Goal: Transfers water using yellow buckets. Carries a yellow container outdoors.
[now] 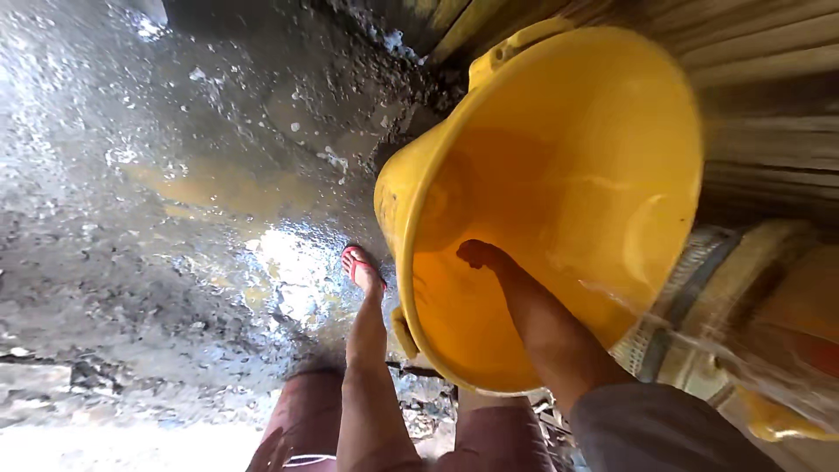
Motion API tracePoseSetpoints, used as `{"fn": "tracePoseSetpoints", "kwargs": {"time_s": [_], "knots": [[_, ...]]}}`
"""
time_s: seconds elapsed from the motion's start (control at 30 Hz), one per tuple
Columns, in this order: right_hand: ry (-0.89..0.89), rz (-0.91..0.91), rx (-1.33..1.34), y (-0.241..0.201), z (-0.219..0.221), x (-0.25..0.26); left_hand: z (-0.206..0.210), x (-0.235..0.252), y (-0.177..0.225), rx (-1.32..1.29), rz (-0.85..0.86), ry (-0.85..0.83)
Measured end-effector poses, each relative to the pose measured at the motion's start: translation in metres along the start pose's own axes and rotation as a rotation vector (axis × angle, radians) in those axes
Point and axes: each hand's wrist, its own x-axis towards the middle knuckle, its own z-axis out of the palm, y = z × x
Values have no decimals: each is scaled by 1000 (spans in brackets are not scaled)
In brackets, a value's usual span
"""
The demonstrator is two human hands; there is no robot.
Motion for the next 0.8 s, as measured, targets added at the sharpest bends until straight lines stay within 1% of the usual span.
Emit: {"fn": "tracePoseSetpoints", "kwargs": {"time_s": [0.07,0.13,0.2,0.23,0.27,0.3,0.37,0.43,0.5,0.57,0.63,0.73,0.8], "knots": [[71,-5,206,8,-3,-12,1,2,-13,27,48,51],[88,-56,378,8,-5,-42,-7,2,-13,24,51,-9],[107,-91,509,5,-3,-79,-14,8,-23,22,94,-15],[129,-93,591,6,1,-99,-18,1,-13,17,101,-20],[164,-87,700,8,5,-122,-23,-16,10,8,97,-43],[213,-68,844,12,11,-145,-31,-35,30,0,92,-69],[368,-76,1220,30,27,-187,-44,-59,50,-5,106,-69],[528,-181,1620,45,39,-228,-58,-76,58,-29,145,-63],[605,-343,1885,56,43,-269,-71,-88,64,-34,174,-57],[626,-525,2012,61,42,-303,-82,-101,71,-22,191,-33],[599,-665,2055,61,34,-332,-91,-109,82,20,211,-21],[517,-738,2106,66,29,-361,-99,-116,97,113,261,-5],[452,-772,2077,72,27,-370,-98,-119,115,159,315,0]]}}
